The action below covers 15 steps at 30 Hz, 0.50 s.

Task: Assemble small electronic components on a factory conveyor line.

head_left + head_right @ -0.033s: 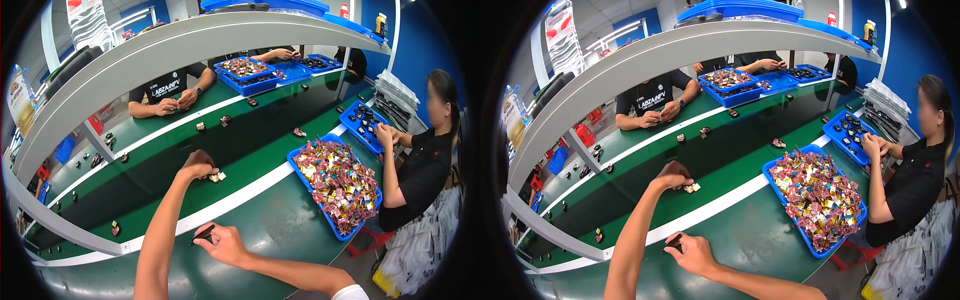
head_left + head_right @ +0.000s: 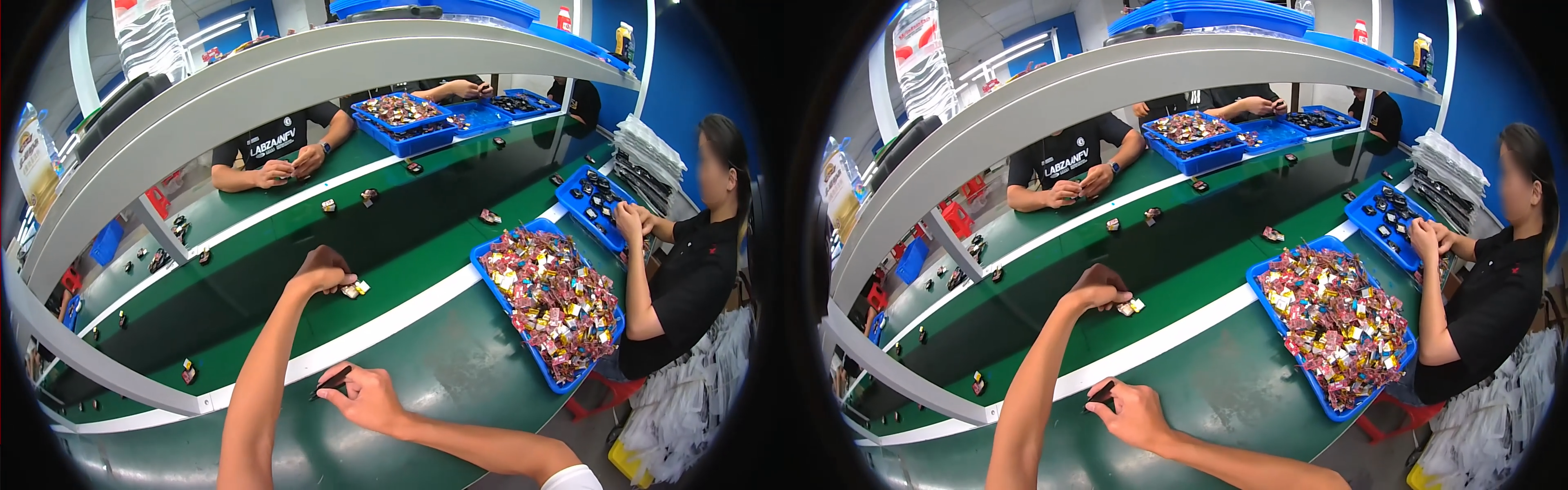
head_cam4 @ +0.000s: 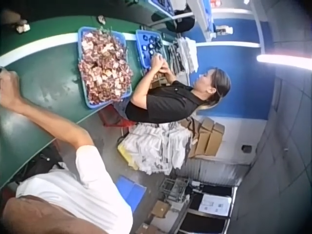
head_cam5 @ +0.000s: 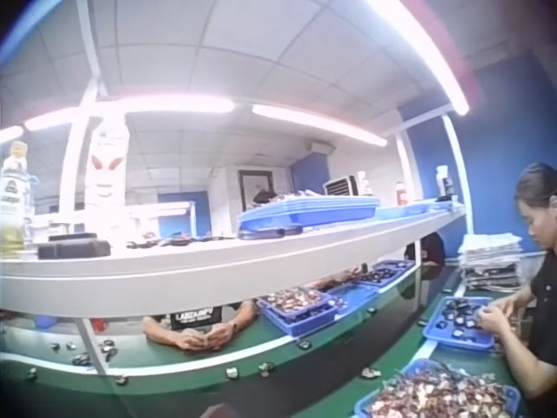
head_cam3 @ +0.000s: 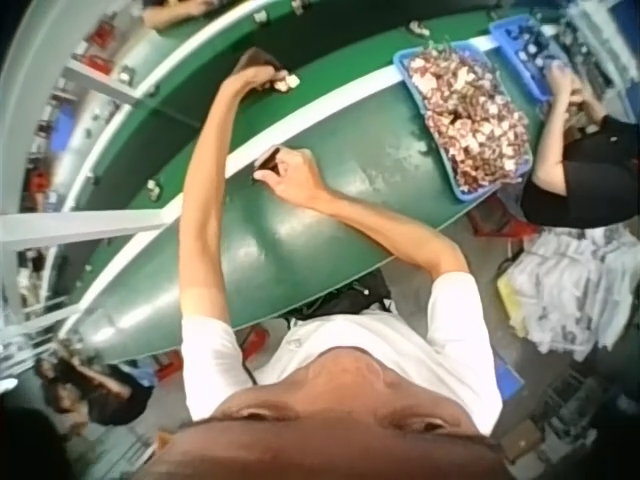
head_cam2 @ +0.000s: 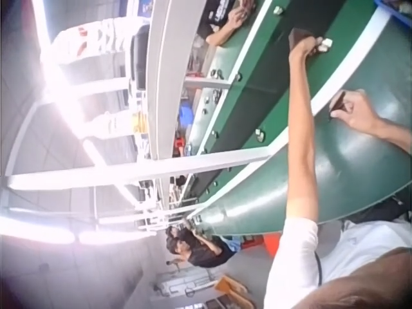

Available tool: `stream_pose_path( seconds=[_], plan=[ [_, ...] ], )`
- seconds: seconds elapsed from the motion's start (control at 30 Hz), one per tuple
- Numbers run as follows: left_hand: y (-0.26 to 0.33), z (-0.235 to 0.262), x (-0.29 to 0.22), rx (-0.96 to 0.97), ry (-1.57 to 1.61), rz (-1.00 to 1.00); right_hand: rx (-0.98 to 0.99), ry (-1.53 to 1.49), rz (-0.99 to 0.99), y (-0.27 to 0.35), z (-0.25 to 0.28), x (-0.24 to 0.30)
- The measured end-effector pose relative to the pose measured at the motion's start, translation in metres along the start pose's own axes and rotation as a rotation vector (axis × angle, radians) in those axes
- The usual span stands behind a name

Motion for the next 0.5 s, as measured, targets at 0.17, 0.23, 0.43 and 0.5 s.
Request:
stream_pose_path(
  seconds=[0.17, 0.23, 0.43, 0.5],
  plan=[
    [0.048, 0.001, 0.026, -0.104, 0.46, -0.063, 0.023, 0.028, -0.006, 0.0, 0.005, -0.001],
    [0.089, 0.003, 0.048, -0.209, 0.65, -0.081, 0.018, 0.013, -0.026, 0.002, 0.001, -0.001],
    [0.203, -0.028, 0.109, -0.558, 0.971, 0.097, -0.011, -0.19, -0.124, 0.002, -0.001, -0.012],
    [0.226, -0.044, 0.117, -0.629, 1.029, 0.149, -0.013, -0.279, -0.144, 0.001, 0.002, -0.017]
  ],
)
Point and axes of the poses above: each hand's wrist, its own y-axis away from the middle knuckle, its own z-axis out of the back of the hand, x = y × z, the point moved 10 cm from there along -y, towards the middle knuckle, and after that the axes turned 12 degrees about -y, right-handed, at the moved point
